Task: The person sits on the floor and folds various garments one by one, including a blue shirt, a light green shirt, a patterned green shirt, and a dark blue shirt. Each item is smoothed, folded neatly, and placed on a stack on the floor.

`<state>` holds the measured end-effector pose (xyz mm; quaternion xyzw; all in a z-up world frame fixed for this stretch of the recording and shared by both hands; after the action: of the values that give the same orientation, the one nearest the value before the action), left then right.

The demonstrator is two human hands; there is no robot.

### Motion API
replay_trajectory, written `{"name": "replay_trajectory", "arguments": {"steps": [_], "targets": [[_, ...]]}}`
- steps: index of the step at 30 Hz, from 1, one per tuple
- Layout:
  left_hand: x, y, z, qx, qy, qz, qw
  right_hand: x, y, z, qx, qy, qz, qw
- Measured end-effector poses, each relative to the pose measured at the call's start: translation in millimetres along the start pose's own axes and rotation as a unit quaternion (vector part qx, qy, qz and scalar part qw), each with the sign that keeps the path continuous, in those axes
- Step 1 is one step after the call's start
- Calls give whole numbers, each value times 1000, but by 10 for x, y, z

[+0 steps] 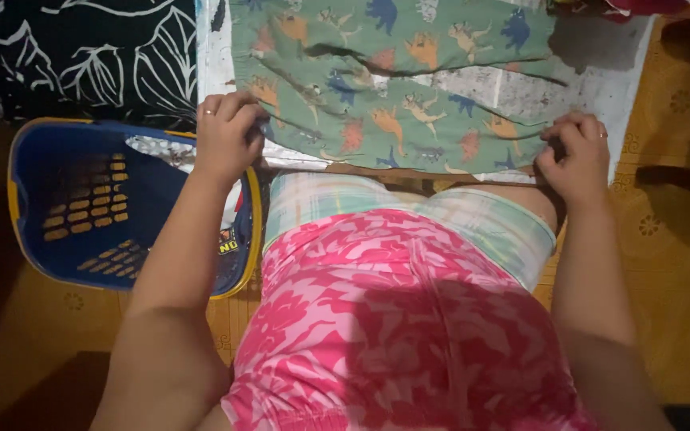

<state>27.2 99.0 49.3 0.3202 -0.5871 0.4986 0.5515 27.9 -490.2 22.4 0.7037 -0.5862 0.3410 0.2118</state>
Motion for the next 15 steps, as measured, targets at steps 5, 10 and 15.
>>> {"name": "replay_trajectory", "arguments": {"steps": [5, 10, 15], "targets": [[185, -80, -44, 20, 106, 34, 994, 17, 38, 58, 13, 14, 31, 999], [230, -72, -164, 86, 231, 23, 969, 193, 43, -189, -10, -123, 28, 992], [189, -150, -298, 145, 352, 54, 923, 132, 56, -265, 1, 11, -44, 999]]}}
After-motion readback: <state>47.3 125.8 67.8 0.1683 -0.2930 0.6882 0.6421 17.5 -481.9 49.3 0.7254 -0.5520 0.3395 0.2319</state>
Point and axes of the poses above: each hand's wrist, its own y-axis away from the middle knuckle, its own x-axis out of the back of the hand, z = x × y, the point moved 4 cm from there along -y, towards the middle knuckle, and after that the axes turned 14 degrees about -y, right-handed, at the moved point
